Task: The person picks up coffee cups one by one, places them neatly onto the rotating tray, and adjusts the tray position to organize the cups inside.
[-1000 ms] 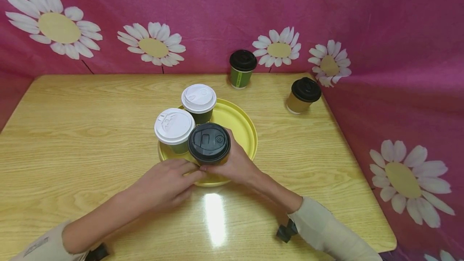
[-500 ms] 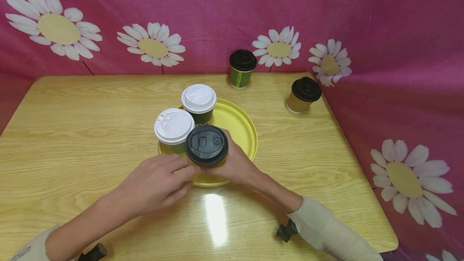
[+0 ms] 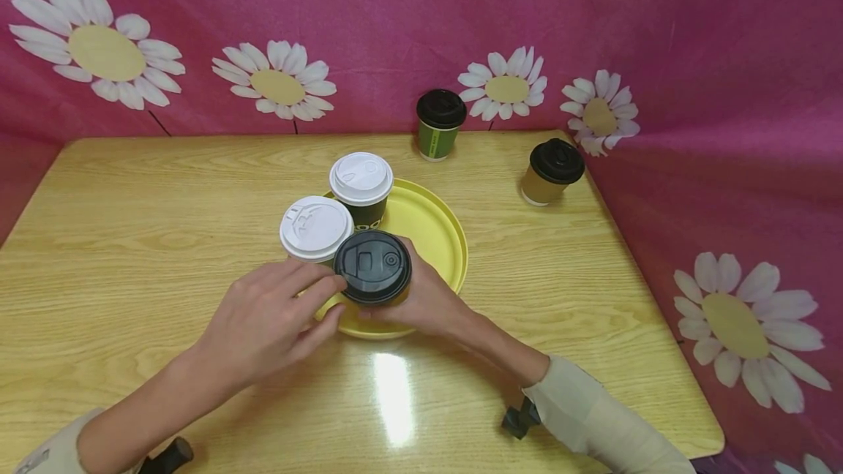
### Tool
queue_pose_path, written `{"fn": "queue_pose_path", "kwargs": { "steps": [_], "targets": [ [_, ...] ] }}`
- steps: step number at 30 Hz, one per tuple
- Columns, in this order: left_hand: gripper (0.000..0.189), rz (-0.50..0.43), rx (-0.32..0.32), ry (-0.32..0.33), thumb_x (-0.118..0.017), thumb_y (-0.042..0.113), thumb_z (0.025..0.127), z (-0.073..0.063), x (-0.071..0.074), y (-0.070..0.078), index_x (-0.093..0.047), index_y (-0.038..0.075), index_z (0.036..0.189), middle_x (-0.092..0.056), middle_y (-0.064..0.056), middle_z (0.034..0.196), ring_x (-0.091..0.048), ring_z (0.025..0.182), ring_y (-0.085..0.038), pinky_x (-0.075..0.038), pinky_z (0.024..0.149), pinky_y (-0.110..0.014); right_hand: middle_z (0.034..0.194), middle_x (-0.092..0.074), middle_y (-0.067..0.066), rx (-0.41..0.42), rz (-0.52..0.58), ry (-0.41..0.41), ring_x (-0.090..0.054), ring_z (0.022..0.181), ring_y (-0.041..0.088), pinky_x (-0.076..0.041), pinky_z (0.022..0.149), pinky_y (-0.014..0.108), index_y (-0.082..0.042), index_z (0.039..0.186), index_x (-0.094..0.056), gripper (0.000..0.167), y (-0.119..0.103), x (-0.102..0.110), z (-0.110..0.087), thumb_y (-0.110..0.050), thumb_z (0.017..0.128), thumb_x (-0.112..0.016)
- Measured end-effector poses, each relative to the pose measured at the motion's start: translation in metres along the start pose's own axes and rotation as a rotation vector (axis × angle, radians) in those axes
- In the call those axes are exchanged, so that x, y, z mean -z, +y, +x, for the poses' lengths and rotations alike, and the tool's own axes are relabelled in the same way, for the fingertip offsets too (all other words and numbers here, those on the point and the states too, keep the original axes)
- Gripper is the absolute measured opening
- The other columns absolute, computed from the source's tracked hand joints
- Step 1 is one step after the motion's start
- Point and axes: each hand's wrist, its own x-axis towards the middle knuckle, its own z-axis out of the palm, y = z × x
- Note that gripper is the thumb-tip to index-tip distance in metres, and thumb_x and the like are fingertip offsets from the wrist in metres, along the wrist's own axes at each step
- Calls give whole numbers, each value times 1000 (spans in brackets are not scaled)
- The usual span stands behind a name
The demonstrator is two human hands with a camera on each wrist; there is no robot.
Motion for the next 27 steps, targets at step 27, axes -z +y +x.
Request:
{"fn": "queue_pose_path", "kwargs": {
  "steps": [27],
  "targets": [
    [43, -26, -79, -62, -66, 26, 88, 7, -15, -2, -63, 9, 127, -62, -13, 121, -58, 110, -31, -48, 96, -43, 140, -49, -4, 3, -86, -127, -51, 123, 13, -43, 104, 33, -18, 146, -37, 100, 1, -5, 5, -24, 64, -95]
  ]
}}
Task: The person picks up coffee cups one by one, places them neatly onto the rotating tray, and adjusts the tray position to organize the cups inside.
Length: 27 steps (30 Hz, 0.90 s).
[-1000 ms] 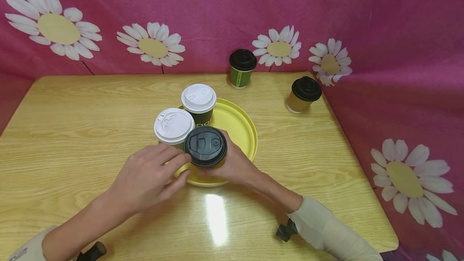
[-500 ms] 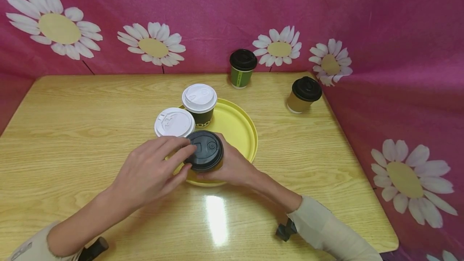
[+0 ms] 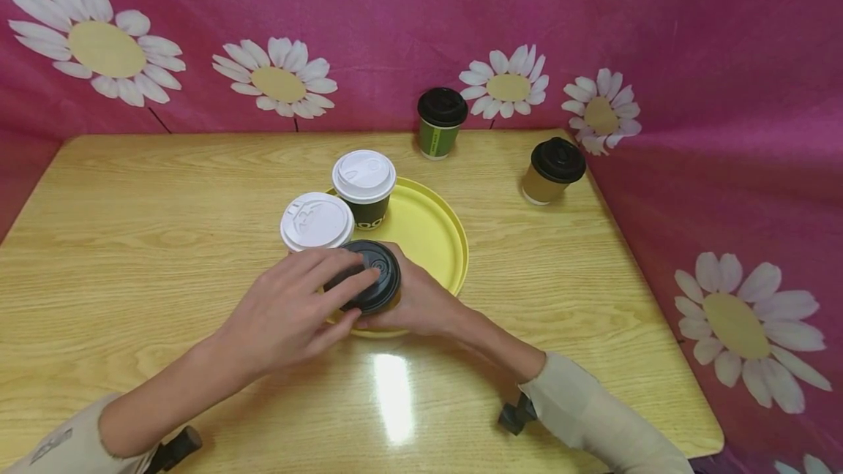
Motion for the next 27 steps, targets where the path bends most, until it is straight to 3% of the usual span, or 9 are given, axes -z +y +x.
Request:
{"fn": "queue_pose_path", "kwargs": {
  "steps": [27],
  "targets": [
    [45, -5, -9, -58, -69, 27, 87, -1, -8, 0, -64, 8, 127, -61, -13, 125, -56, 115, -32, -45, 101, -43, 143, -45, -4, 28, -52, -59, -50, 125, 11, -42, 105, 31, -15, 147, -35, 99, 1, -1, 7, -23, 68, -93]
  ]
}}
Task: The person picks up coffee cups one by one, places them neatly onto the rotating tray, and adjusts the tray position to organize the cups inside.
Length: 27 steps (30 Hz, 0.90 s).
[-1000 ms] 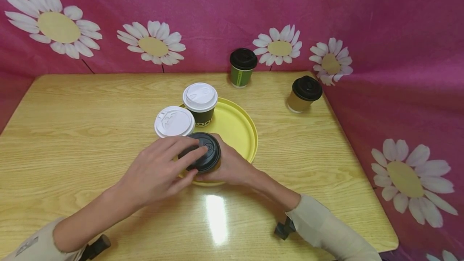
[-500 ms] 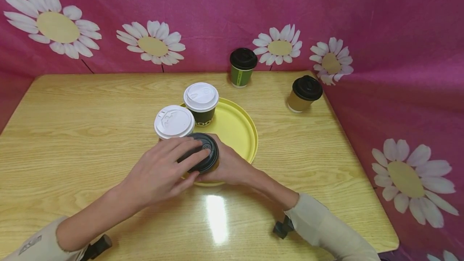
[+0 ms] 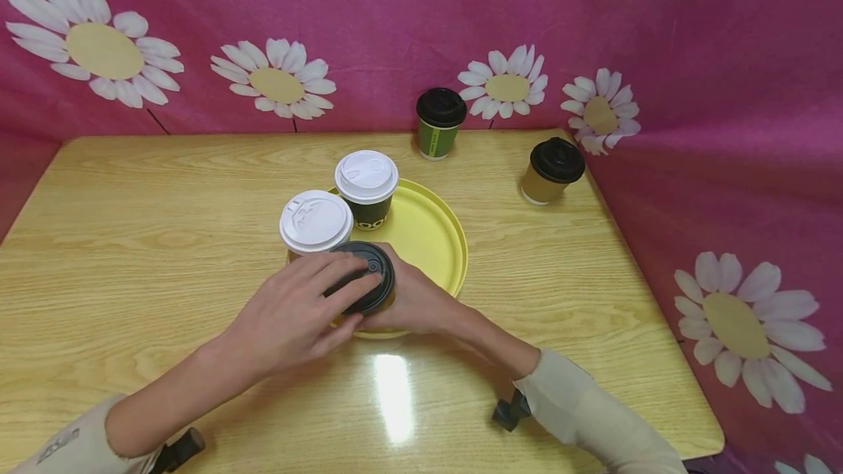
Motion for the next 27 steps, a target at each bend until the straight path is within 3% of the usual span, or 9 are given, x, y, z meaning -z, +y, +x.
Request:
{"fn": "queue_pose_path", "kwargs": {
  "steps": [14, 22, 27],
  "targets": [
    [41, 31, -16, 0, -68, 27, 88, -1, -3, 0, -64, 7, 123, -61, -12, 121, -56, 113, -31, -46, 99, -42, 142, -47, -2, 16, -20, -10, -51, 124, 13, -42, 105, 31, -12, 147, -33, 99, 2, 1, 0, -22, 69, -93],
    [42, 41, -23, 24, -69, 26, 86, -1, -3, 0, -64, 6, 122, -62, -12, 120, -57, 111, -31, -46, 99, -42, 140, -51, -5, -23, -5, -27, -49, 127, 12, -38, 109, 34, -21, 147, -33, 98, 2, 9, -5, -27, 70, -93],
    [41, 59, -29, 20, -68, 27, 87, 0, -2, 0, -63, 6, 121, -62, -12, 119, -57, 111, -31, -46, 99, -41, 142, -50, -4, -8, -48, -47, -48, 130, 12, -37, 110, 35, -18, 146, -35, 90, 2, 18, -6, -17, 75, -89]
  ]
}}
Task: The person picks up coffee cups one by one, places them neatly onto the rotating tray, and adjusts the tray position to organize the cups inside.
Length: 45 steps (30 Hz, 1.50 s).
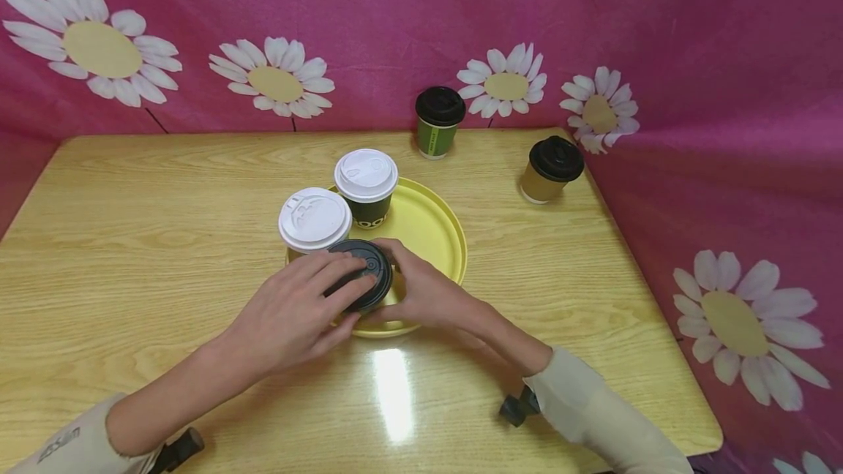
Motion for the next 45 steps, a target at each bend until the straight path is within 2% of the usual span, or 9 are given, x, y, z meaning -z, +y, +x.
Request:
{"fn": "queue_pose_path", "kwargs": {
  "steps": [4, 7, 12, 18, 24, 32, 39, 45],
  "targets": [
    [40, 4, 2, -10, -68, 27, 87, 0, 0, 0, -63, 7, 122, -61, -12, 120, -57, 110, -31, -46, 99, -41, 144, -47, -1, 2, -26, -4, -45, 133, 14, -35, 111, 36, -14, 147, -35, 85, 1, 7, -2, -9, 78, -85],
    [40, -2, 3, -10, -67, 27, 88, 0, 0, 0, -63, 7, 122, -62, -12, 121, -57, 110, -31, -46, 99, -42, 145, -47, 2, -21, -96, 13, -43, 134, 16, -35, 111, 39, -11, 147, -38, 79, 1, 12, -5, -12, 81, -82],
    [40, -5, 2, 2, -66, 26, 88, 0, -1, 0, -64, 6, 122, -62, -12, 120, -57, 111, -31, -46, 99, -42, 147, -45, 6, -31, -326, 40, -40, 137, 19, -35, 112, 42, -13, 144, -45, 64, 2, 17, -9, -22, 88, -76],
    [40, -8, 15, -26, -65, 26, 89, 0, 0, 0, -63, 7, 123, -62, -12, 121, -57, 112, -31, -45, 100, -42, 147, -45, 13, 73, -583, 84, -40, 138, 28, -33, 113, 44, -9, 137, -53, 51, 6, 19, -9, -23, 91, -71],
    [39, -17, 25, -35, -65, 26, 89, 0, 0, 1, -64, 7, 123, -61, -13, 121, -57, 112, -31, -45, 100, -42, 146, -47, 14, 122, -758, 101, -35, 141, 34, -24, 117, 46, -8, 137, -56, 48, 16, 27, -10, -37, 99, -58],
    [40, -20, 27, -27, -65, 25, 88, 0, -1, 0, -63, 7, 123, -61, -13, 121, -56, 112, -31, -45, 101, -42, 144, -51, 13, 200, -867, 76, -35, 141, 34, -17, 119, 46, -11, 137, -57, 63, 37, 43, -13, -59, 101, -38],
    [40, -17, 27, -35, -65, 25, 89, -1, 0, 0, -63, 7, 124, -61, -13, 121, -56, 113, -31, -45, 101, -42, 141, -53, 14, 258, -873, 35, -38, 137, 35, -20, 118, 47, -11, 134, -60, 67, 51, 53, -17, -64, 98, -40],
    [40, -15, 27, -39, -65, 25, 89, 0, 0, 0, -63, 7, 124, -61, -13, 121, -56, 113, -31, -44, 101, -42, 138, -55, 14, 281, -877, -16, -41, 135, 35, -20, 118, 46, -11, 133, -61, 75, 59, 59, -22, -70, 96, -33]
  ]
}}
